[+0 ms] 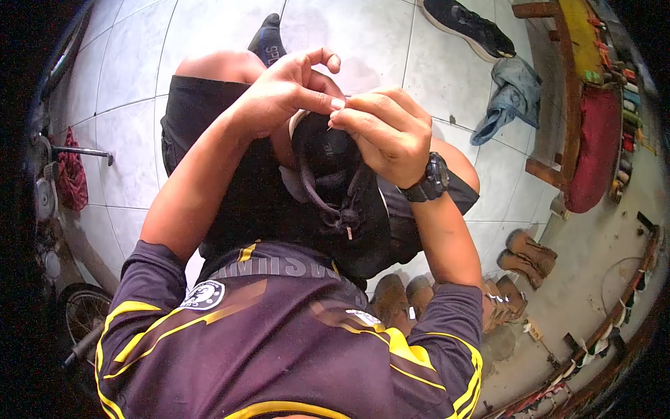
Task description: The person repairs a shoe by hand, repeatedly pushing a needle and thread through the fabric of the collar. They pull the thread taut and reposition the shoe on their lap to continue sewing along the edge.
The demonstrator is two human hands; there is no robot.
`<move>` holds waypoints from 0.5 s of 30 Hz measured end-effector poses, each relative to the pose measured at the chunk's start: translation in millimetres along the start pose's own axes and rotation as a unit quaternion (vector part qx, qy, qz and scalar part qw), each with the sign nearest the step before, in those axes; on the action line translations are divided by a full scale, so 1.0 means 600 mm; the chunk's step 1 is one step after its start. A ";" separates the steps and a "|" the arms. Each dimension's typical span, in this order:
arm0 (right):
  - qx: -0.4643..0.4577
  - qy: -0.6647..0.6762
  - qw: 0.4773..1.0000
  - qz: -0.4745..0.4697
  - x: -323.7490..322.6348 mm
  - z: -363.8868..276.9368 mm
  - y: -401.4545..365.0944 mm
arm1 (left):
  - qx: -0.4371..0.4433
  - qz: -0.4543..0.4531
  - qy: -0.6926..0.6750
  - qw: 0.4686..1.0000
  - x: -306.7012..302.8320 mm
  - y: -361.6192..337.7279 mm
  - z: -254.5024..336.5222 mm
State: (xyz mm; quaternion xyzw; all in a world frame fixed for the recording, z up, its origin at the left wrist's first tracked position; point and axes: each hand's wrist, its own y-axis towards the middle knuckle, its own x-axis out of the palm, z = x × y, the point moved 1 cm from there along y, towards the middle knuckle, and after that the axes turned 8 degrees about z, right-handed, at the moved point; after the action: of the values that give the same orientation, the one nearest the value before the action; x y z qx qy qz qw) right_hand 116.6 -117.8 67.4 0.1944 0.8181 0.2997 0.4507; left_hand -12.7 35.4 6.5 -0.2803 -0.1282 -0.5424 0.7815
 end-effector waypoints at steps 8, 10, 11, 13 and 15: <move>-0.132 0.042 0.988 -0.067 0.015 0.015 0.022 | 0.007 -0.043 -0.027 0.999 0.002 -0.006 0.001; -0.145 0.052 0.986 -0.068 0.017 0.019 0.025 | 0.012 -0.040 -0.015 0.999 0.002 -0.008 0.002; -0.144 0.058 0.986 -0.069 0.018 0.024 0.025 | 0.013 -0.035 -0.014 0.999 0.001 -0.007 0.000; -0.063 0.108 0.989 -0.080 0.019 0.043 0.032 | 0.045 -0.025 0.006 0.999 0.004 -0.005 0.000; -0.044 0.130 0.987 -0.077 0.019 0.051 0.039 | 0.064 0.001 0.025 0.998 0.007 -0.001 0.002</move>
State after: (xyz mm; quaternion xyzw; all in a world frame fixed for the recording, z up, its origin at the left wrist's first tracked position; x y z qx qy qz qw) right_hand 137.7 -83.8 63.1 0.0702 0.8683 0.3230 0.3700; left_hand -11.8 32.5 9.6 -0.2163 -0.1424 -0.5393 0.8013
